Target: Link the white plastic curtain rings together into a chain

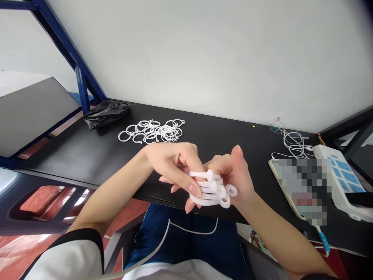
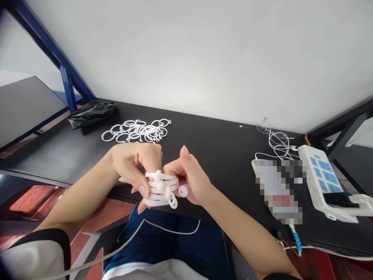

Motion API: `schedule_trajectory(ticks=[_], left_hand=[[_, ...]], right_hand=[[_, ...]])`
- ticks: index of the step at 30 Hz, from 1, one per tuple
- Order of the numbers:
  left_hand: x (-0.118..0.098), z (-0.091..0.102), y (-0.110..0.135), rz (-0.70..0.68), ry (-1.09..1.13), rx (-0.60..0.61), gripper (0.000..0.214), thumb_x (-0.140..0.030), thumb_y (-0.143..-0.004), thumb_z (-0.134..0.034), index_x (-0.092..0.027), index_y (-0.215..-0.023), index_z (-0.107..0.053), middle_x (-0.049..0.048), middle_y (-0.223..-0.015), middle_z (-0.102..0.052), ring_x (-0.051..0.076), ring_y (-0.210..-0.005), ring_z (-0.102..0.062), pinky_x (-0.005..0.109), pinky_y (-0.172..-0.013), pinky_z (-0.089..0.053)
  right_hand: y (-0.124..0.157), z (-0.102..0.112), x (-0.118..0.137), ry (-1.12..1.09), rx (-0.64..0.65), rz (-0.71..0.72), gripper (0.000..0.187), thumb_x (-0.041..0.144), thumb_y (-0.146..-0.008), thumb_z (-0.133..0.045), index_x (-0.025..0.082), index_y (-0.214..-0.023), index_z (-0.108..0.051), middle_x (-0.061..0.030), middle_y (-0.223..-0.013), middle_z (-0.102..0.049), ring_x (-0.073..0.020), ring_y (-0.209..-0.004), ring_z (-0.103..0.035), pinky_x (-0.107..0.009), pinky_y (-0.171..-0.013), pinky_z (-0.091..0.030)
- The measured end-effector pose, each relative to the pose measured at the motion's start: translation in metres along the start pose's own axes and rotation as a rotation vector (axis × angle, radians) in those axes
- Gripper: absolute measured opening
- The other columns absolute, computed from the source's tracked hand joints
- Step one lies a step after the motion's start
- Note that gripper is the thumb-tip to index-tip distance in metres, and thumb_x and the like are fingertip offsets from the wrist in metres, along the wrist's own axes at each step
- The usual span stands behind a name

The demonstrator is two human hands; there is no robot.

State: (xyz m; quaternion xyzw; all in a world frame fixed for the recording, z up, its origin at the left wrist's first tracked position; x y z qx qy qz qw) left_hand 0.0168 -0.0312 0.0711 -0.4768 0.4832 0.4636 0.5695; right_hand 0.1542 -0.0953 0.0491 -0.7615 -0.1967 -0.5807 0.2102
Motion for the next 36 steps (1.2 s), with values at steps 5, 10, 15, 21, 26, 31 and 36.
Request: schedule_trajectory(ticks=[5, 10, 15, 21, 26, 31, 36], left_hand=[[0.002, -0.001, 0.000, 0.032, 0.117, 0.010, 0.027, -0.038, -0.091, -0.063, -0.017, -0.089, -0.078, 0.0085, -0.073, -0.075, 0.006, -0.033, -0.052, 0.016, -0.050, -0.055], [0.006, 0.002, 0.004, 0.066, 0.138, -0.135, 0.030, -0.039, -0.092, -0.062, -0.012, -0.095, -0.074, 0.0126, -0.083, -0.076, 0.011, -0.044, -0.064, 0.017, -0.048, -0.056], [0.007, 0.003, 0.004, 0.086, 0.215, -0.247, 0.033, -0.043, -0.096, -0.055, -0.012, -0.099, -0.065, 0.0087, -0.078, -0.073, 0.011, -0.046, -0.065, 0.019, -0.050, -0.057], [0.007, 0.001, 0.001, 0.082, 0.299, -0.381, 0.026, -0.038, -0.095, -0.059, -0.013, -0.088, -0.060, -0.0007, -0.065, -0.065, 0.008, -0.043, -0.061, 0.018, -0.047, -0.057], [0.011, 0.003, -0.001, 0.033, 0.285, -0.484, 0.030, -0.040, -0.090, -0.065, -0.013, -0.078, -0.060, -0.0028, -0.061, -0.060, 0.005, -0.036, -0.054, 0.014, -0.038, -0.049], [0.013, 0.004, -0.003, -0.045, 0.087, -0.471, 0.028, -0.037, -0.092, -0.063, -0.012, -0.080, -0.065, 0.0027, -0.065, -0.067, -0.001, -0.032, -0.038, 0.010, -0.028, -0.025], [0.021, 0.006, 0.001, -0.086, 0.058, -0.387, 0.028, -0.041, -0.090, -0.065, -0.013, -0.082, -0.066, 0.0074, -0.072, -0.071, 0.002, -0.031, -0.042, 0.014, -0.027, -0.025]], right_hand=[[0.001, 0.006, -0.002, 0.033, -0.022, 0.015, 0.076, 0.081, -0.084, -0.036, 0.020, -0.038, -0.043, 0.0013, -0.032, -0.035, -0.0083, -0.031, -0.032, -0.024, -0.034, -0.027], [0.004, 0.020, 0.007, 0.162, -0.052, 0.016, 0.057, 0.058, -0.093, -0.051, 0.016, -0.058, -0.065, -0.0027, -0.048, -0.060, -0.0096, -0.040, -0.049, -0.022, -0.037, -0.033], [0.003, 0.027, 0.014, 0.210, -0.068, 0.027, 0.047, 0.047, -0.097, -0.052, 0.015, -0.063, -0.063, -0.0001, -0.052, -0.059, -0.0061, -0.039, -0.046, -0.019, -0.035, -0.028], [0.003, 0.034, 0.019, 0.053, -0.017, -0.103, 0.038, 0.042, -0.097, -0.054, 0.016, -0.070, -0.060, 0.0019, -0.053, -0.061, -0.0082, -0.037, -0.055, -0.017, -0.037, -0.040], [0.002, 0.034, 0.021, -0.007, -0.030, -0.125, 0.040, 0.047, -0.093, -0.058, 0.016, -0.067, -0.061, 0.0009, -0.053, -0.062, -0.0103, -0.038, -0.057, -0.019, -0.037, -0.041], [-0.005, 0.022, 0.013, -0.180, -0.242, -0.015, 0.064, 0.068, -0.084, -0.056, 0.019, -0.043, -0.045, 0.0032, -0.035, -0.043, -0.0083, -0.033, -0.042, -0.021, -0.037, -0.035], [-0.006, 0.017, 0.008, -0.236, -0.294, 0.013, 0.072, 0.065, -0.086, -0.056, 0.020, -0.035, -0.032, 0.0036, -0.030, -0.029, -0.0094, -0.035, -0.037, -0.023, -0.043, -0.039]])
Point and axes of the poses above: each hand's wrist, its own y-axis away from the middle knuckle, its own z-axis out of the back of the hand, x = y × z, the point moved 2 cm from there along -y, towards the middle knuckle
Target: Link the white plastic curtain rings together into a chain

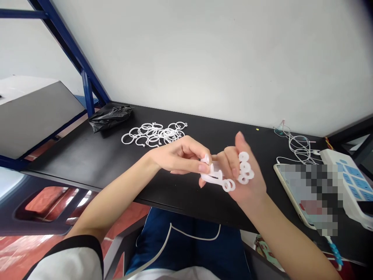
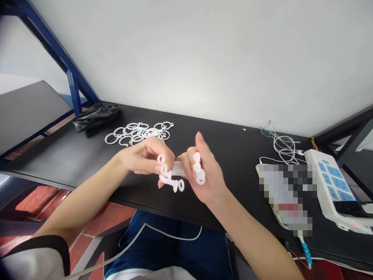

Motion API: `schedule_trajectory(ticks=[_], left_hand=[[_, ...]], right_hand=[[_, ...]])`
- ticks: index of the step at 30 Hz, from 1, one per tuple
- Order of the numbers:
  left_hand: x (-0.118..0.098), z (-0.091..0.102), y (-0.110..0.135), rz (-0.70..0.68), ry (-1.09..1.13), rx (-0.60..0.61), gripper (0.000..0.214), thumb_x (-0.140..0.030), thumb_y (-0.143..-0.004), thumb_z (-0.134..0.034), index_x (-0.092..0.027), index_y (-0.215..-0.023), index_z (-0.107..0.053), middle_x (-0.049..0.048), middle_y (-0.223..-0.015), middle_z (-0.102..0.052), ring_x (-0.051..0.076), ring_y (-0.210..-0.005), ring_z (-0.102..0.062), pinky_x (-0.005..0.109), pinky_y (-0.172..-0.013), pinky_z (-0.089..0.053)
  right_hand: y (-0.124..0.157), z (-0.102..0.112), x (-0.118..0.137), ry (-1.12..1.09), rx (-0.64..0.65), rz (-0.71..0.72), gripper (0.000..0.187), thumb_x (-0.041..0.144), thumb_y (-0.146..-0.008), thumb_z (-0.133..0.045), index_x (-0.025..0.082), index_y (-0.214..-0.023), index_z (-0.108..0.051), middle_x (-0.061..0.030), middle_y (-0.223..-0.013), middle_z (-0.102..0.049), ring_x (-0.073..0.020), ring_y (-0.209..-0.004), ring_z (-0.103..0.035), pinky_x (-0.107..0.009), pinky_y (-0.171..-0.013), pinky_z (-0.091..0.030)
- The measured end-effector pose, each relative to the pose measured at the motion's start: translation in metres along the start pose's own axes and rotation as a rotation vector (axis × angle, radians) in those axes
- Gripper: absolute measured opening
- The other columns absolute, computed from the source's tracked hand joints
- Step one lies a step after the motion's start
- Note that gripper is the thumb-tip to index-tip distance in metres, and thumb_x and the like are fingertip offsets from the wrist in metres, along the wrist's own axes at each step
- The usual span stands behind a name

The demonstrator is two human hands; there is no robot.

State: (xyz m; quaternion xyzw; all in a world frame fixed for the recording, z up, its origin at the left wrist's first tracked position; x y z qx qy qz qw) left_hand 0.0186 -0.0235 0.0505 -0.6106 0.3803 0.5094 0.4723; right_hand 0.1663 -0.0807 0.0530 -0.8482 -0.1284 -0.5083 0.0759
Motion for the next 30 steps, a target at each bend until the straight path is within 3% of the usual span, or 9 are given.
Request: schedule_trajectory(ticks=[4, 11, 15, 17, 19, 22, 25, 28, 30], left_hand=[[0.005, 0.000, -0.003, 0.033, 0.060, -0.005, 0.030, -0.042, -0.090, -0.065, -0.014, -0.082, -0.064, 0.0064, -0.070, -0.071, 0.002, -0.033, -0.041, 0.014, -0.030, -0.028], [0.009, 0.000, -0.010, 0.022, 0.077, -0.109, 0.036, -0.045, -0.088, -0.066, -0.013, -0.073, -0.063, 0.0055, -0.068, -0.070, 0.005, -0.042, -0.052, 0.016, -0.039, -0.040], [0.020, 0.017, -0.013, 0.022, -0.042, -0.344, 0.028, -0.041, -0.088, -0.068, -0.013, -0.084, -0.068, 0.0036, -0.072, -0.069, 0.007, -0.052, -0.058, 0.018, -0.052, -0.049], [0.024, 0.032, -0.009, 0.039, -0.025, -0.522, 0.032, -0.042, -0.085, -0.070, -0.018, -0.107, -0.068, 0.0059, -0.095, -0.072, 0.009, -0.064, -0.064, 0.018, -0.053, -0.051], [0.026, 0.046, 0.001, 0.051, -0.031, -0.682, 0.039, -0.045, -0.086, -0.067, -0.021, -0.117, -0.065, 0.0096, -0.123, -0.066, 0.013, -0.080, -0.068, 0.019, -0.058, -0.053], [0.024, 0.057, 0.026, 0.040, -0.101, -0.857, 0.040, -0.047, -0.087, -0.064, -0.019, -0.115, -0.063, 0.0119, -0.128, -0.063, 0.021, -0.101, -0.067, 0.024, -0.066, -0.056], [0.018, 0.054, 0.058, 0.019, -0.503, -1.119, 0.035, -0.047, -0.086, -0.063, -0.017, -0.104, -0.064, 0.0101, -0.113, -0.067, 0.024, -0.107, -0.063, 0.031, -0.076, -0.057], [0.016, 0.050, 0.088, 0.109, -0.988, -1.187, 0.033, -0.045, -0.091, -0.054, -0.018, -0.108, -0.064, 0.0079, -0.113, -0.067, 0.023, -0.109, -0.061, 0.040, -0.099, -0.050], [0.019, 0.058, 0.108, 0.210, -1.273, -1.181, 0.038, -0.045, -0.093, -0.048, -0.018, -0.115, -0.062, 0.0097, -0.122, -0.064, 0.026, -0.119, -0.055, 0.045, -0.109, -0.041]], right_hand=[[-0.001, 0.006, -0.002, 0.032, 0.014, -0.026, 0.070, 0.069, -0.083, -0.057, 0.020, -0.038, -0.034, 0.0049, -0.031, -0.030, -0.0074, -0.033, -0.031, -0.024, -0.042, -0.037], [-0.008, 0.017, -0.005, 0.132, -0.060, -0.015, 0.064, 0.066, -0.081, -0.062, 0.019, -0.043, -0.042, 0.0042, -0.037, -0.040, -0.0074, -0.036, -0.039, -0.022, -0.039, -0.031], [-0.020, 0.032, -0.009, 0.171, -0.179, 0.014, 0.058, 0.065, -0.080, -0.065, 0.019, -0.047, -0.049, 0.0041, -0.038, -0.041, -0.0079, -0.038, -0.039, -0.022, -0.041, -0.035], [-0.027, 0.042, -0.013, 0.153, -0.279, 0.009, 0.059, 0.065, -0.079, -0.066, 0.019, -0.046, -0.046, 0.0048, -0.038, -0.038, -0.0067, -0.036, -0.035, -0.021, -0.038, -0.031], [-0.034, 0.053, -0.019, 0.097, -0.374, 0.025, 0.060, 0.061, -0.078, -0.068, 0.020, -0.046, -0.037, 0.0066, -0.036, -0.032, -0.0058, -0.036, -0.030, -0.020, -0.037, -0.031], [-0.042, 0.069, -0.032, 0.031, -0.504, -0.008, 0.052, 0.057, -0.076, -0.071, 0.021, -0.055, -0.041, 0.0083, -0.039, -0.036, -0.0056, -0.035, -0.028, -0.020, -0.036, -0.032], [-0.048, 0.078, -0.041, 0.213, -0.545, 0.058, 0.051, 0.063, -0.077, -0.067, 0.020, -0.057, -0.047, 0.0017, -0.049, -0.053, -0.0090, -0.042, -0.045, -0.022, -0.042, -0.043], [-0.050, 0.081, -0.045, 0.427, -0.517, 0.126, 0.052, 0.068, -0.078, -0.062, 0.018, -0.064, -0.058, -0.0038, -0.062, -0.062, -0.0130, -0.055, -0.056, -0.024, -0.048, -0.049], [-0.049, 0.080, -0.042, 0.614, -0.433, 0.140, 0.053, 0.069, -0.079, -0.060, 0.018, -0.064, -0.059, -0.0045, -0.063, -0.062, -0.0145, -0.060, -0.058, -0.025, -0.052, -0.050]])
Point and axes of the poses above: each hand's wrist, its own y-axis away from the middle knuckle, its own z-axis out of the back of the hand, x = y × z, the point moved 2 cm from there along -y, towards the middle knuckle
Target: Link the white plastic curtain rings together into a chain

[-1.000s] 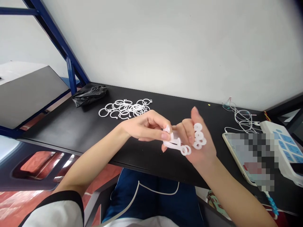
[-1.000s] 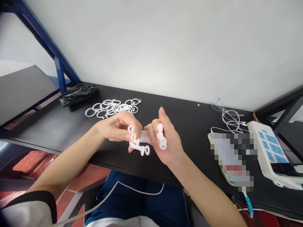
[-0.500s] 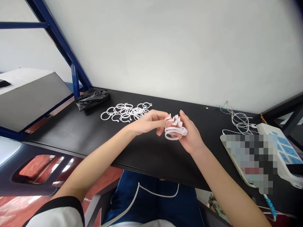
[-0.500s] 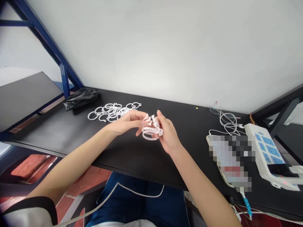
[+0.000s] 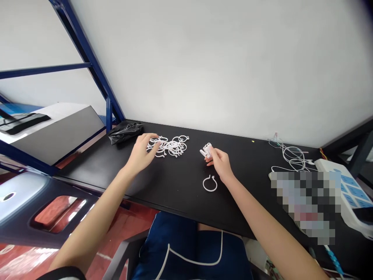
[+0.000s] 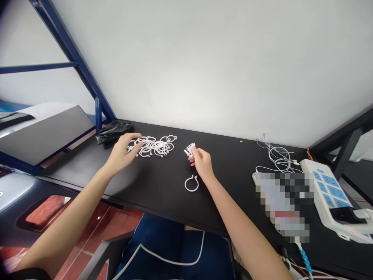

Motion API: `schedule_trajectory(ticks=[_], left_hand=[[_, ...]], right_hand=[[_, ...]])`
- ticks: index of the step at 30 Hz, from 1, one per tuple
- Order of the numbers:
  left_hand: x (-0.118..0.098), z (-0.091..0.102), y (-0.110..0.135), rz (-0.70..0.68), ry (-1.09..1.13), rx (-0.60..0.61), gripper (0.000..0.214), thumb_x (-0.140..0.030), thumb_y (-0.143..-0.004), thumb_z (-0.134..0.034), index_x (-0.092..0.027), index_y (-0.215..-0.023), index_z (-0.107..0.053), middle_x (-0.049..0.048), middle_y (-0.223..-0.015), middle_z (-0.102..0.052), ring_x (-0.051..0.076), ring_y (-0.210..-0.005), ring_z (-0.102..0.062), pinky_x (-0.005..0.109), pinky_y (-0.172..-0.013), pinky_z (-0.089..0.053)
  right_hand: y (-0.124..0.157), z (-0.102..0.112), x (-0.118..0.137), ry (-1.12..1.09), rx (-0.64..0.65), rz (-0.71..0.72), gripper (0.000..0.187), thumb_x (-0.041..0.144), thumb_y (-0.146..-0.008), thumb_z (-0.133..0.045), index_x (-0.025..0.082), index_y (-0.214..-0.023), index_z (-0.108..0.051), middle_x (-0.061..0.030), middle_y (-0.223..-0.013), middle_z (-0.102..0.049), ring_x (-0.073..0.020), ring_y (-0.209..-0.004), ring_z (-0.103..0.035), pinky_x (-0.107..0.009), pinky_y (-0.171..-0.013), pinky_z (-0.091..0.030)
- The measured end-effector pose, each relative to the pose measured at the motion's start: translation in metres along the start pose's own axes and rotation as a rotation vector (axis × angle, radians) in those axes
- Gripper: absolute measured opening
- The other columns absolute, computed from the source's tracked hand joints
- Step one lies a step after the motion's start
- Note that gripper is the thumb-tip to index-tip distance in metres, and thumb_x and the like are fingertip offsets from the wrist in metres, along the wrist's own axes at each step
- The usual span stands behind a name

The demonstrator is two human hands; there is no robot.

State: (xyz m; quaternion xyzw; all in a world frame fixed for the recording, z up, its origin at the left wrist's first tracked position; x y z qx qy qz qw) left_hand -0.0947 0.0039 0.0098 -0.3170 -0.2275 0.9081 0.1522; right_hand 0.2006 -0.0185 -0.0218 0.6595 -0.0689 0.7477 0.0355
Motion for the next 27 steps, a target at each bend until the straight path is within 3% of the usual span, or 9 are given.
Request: schedule_trajectory(ticks=[4, 6, 8, 11, 16, 21, 27], left_hand=[[0.055, 0.004, -0.014, 0.173, -0.330, 0.063, 0.056, -0.053, -0.095, -0.038, -0.018, -0.136, -0.053, 0.0159, -0.145, -0.049, 0.037, -0.137, -0.038, 0.058, -0.112, -0.032], [0.078, 0.000, -0.025, 0.247, -0.387, 0.141, 0.063, -0.059, -0.095, -0.035, -0.022, -0.143, -0.047, 0.0143, -0.151, -0.043, 0.040, -0.140, -0.034, 0.062, -0.112, -0.030], [0.091, -0.009, -0.032, 0.253, -0.390, 0.242, 0.067, -0.063, -0.094, -0.033, -0.021, -0.145, -0.045, 0.0148, -0.151, -0.043, 0.039, -0.140, -0.036, 0.059, -0.112, -0.032], [0.097, -0.025, -0.036, 0.183, -0.359, 0.308, 0.071, -0.066, -0.094, -0.030, -0.019, -0.145, -0.046, 0.0149, -0.151, -0.044, 0.035, -0.142, -0.036, 0.054, -0.115, -0.030], [0.093, -0.043, -0.030, 0.105, -0.299, 0.372, 0.074, -0.069, -0.093, -0.029, -0.017, -0.142, -0.049, 0.0135, -0.150, -0.047, 0.031, -0.141, -0.040, 0.046, -0.117, -0.032], [0.079, -0.052, -0.028, 0.032, -0.263, 0.398, 0.077, -0.070, -0.093, -0.028, -0.014, -0.142, -0.050, 0.0153, -0.149, -0.047, 0.031, -0.140, -0.042, 0.046, -0.117, -0.033], [0.045, -0.075, -0.036, -0.077, -0.204, 0.428, 0.076, -0.069, -0.093, -0.033, -0.013, -0.143, -0.049, 0.0150, -0.149, -0.047, 0.032, -0.140, -0.042, 0.045, -0.117, -0.034]], right_hand=[[0.002, 0.013, 0.019, 0.240, 0.191, 0.074, 0.052, 0.066, -0.080, -0.060, 0.018, -0.061, -0.054, -0.0024, -0.063, -0.059, -0.0139, -0.060, -0.055, -0.027, -0.056, -0.048], [0.004, 0.022, 0.029, 0.292, 0.359, 0.059, 0.046, 0.060, -0.070, -0.074, 0.018, -0.064, -0.056, -0.0020, -0.070, -0.063, -0.0140, -0.063, -0.056, -0.027, -0.059, -0.048], [0.007, 0.029, 0.037, 0.361, 0.573, 0.060, 0.041, 0.049, -0.062, -0.083, 0.017, -0.070, -0.058, -0.0018, -0.079, -0.064, -0.0153, -0.069, -0.059, -0.029, -0.066, -0.049], [0.010, 0.034, 0.039, 0.442, 0.695, 0.068, 0.034, 0.038, -0.061, -0.083, 0.018, -0.072, -0.057, -0.0023, -0.083, -0.064, -0.0184, -0.077, -0.061, -0.032, -0.074, -0.050], [0.012, 0.031, 0.029, 0.556, 0.648, 0.115, 0.017, 0.025, -0.069, -0.069, 0.019, -0.069, -0.053, -0.0001, -0.076, -0.061, -0.0158, -0.069, -0.056, -0.030, -0.065, -0.044], [0.008, 0.031, 0.021, 0.582, 0.538, 0.136, 0.015, 0.026, -0.072, -0.062, 0.020, -0.068, -0.048, 0.0013, -0.072, -0.056, -0.0126, -0.062, -0.050, -0.027, -0.060, -0.040], [-0.008, 0.038, 0.007, 0.551, 0.265, 0.200, 0.014, 0.030, -0.073, -0.060, 0.020, -0.068, -0.053, -0.0035, -0.077, -0.063, -0.0165, -0.067, -0.056, -0.030, -0.064, -0.047]])
Point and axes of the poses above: each hand's wrist, its own y-axis away from the middle knuckle, its own z-axis out of the back of the hand, x = y × z, the point moved 2 cm from there along -y, towards the middle knuckle
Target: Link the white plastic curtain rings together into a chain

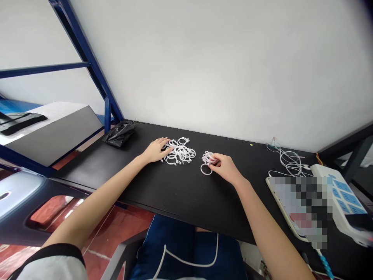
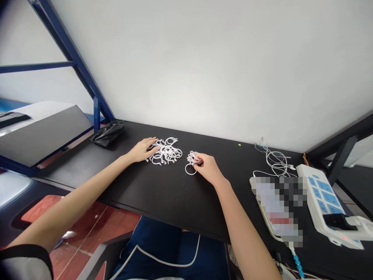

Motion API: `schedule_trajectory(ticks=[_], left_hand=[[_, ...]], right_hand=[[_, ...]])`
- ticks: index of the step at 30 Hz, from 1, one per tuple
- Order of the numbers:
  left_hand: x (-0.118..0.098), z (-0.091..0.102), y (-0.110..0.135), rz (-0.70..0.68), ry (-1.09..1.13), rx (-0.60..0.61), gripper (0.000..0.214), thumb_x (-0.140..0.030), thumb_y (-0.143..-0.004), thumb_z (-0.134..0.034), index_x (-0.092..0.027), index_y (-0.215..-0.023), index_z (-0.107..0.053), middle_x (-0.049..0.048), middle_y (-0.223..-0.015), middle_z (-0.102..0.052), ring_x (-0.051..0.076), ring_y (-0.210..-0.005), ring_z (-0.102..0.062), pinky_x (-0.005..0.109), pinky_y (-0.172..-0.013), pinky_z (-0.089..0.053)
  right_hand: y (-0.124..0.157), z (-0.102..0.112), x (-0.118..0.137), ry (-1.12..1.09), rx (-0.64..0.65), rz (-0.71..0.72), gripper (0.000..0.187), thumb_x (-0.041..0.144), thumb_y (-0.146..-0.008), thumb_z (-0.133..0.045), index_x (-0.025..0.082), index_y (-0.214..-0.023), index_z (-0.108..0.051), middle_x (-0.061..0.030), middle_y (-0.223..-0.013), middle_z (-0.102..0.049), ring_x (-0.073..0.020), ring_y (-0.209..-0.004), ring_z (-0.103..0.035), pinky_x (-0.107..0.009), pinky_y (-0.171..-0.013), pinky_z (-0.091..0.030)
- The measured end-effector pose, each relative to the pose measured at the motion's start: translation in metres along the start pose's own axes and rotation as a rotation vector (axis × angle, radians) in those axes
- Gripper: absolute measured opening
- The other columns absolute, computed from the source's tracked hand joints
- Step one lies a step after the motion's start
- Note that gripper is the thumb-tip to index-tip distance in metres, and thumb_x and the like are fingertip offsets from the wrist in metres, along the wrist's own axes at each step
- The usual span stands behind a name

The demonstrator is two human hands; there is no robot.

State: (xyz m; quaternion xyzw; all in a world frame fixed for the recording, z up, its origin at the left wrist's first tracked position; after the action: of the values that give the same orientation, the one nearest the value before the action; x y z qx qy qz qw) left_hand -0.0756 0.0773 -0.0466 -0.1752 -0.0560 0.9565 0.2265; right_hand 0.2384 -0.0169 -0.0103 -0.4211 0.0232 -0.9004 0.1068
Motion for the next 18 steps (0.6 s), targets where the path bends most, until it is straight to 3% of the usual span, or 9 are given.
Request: schedule_trajectory(ticks=[10, 14, 18], left_hand=[[-0.068, -0.016, -0.022, -0.220, 0.066, 0.105, 0.073, -0.067, -0.095, -0.035, -0.015, -0.145, -0.045, 0.0143, -0.154, -0.041, 0.033, -0.145, -0.036, 0.048, -0.118, -0.032], [-0.077, -0.013, -0.037, -0.174, 0.057, 0.086, 0.071, -0.065, -0.096, -0.035, -0.015, -0.147, -0.042, 0.0150, -0.156, -0.038, 0.034, -0.146, -0.033, 0.050, -0.117, -0.033], [-0.079, -0.016, -0.049, -0.148, 0.052, 0.188, 0.066, -0.063, -0.098, -0.030, -0.020, -0.147, -0.043, 0.0121, -0.159, -0.032, 0.035, -0.149, -0.026, 0.052, -0.119, -0.028]], right_hand=[[-0.008, 0.015, -0.029, 0.026, -0.254, -0.093, 0.013, 0.027, -0.070, -0.058, 0.018, -0.077, -0.065, -0.0087, -0.085, -0.071, -0.0218, -0.075, -0.063, -0.036, -0.071, -0.053], [-0.008, 0.018, -0.033, -0.011, -0.352, -0.136, 0.016, 0.028, -0.071, -0.059, 0.018, -0.081, -0.065, -0.0103, -0.091, -0.072, -0.0219, -0.076, -0.065, -0.038, -0.074, -0.056], [-0.008, 0.008, -0.028, -0.152, -0.403, -0.132, 0.017, 0.030, -0.074, -0.062, 0.018, -0.085, -0.065, -0.0111, -0.094, -0.072, -0.0243, -0.086, -0.068, -0.039, -0.080, -0.059]])
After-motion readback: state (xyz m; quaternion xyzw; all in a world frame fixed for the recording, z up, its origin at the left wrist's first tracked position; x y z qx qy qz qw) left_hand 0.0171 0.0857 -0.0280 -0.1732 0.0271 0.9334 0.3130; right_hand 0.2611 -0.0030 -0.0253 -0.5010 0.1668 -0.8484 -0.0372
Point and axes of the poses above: each hand's wrist, its own y-axis away from the middle knuckle, its own z-axis out of the back of the hand, x = y × z, the point moved 2 cm from there along -y, towards the middle knuckle
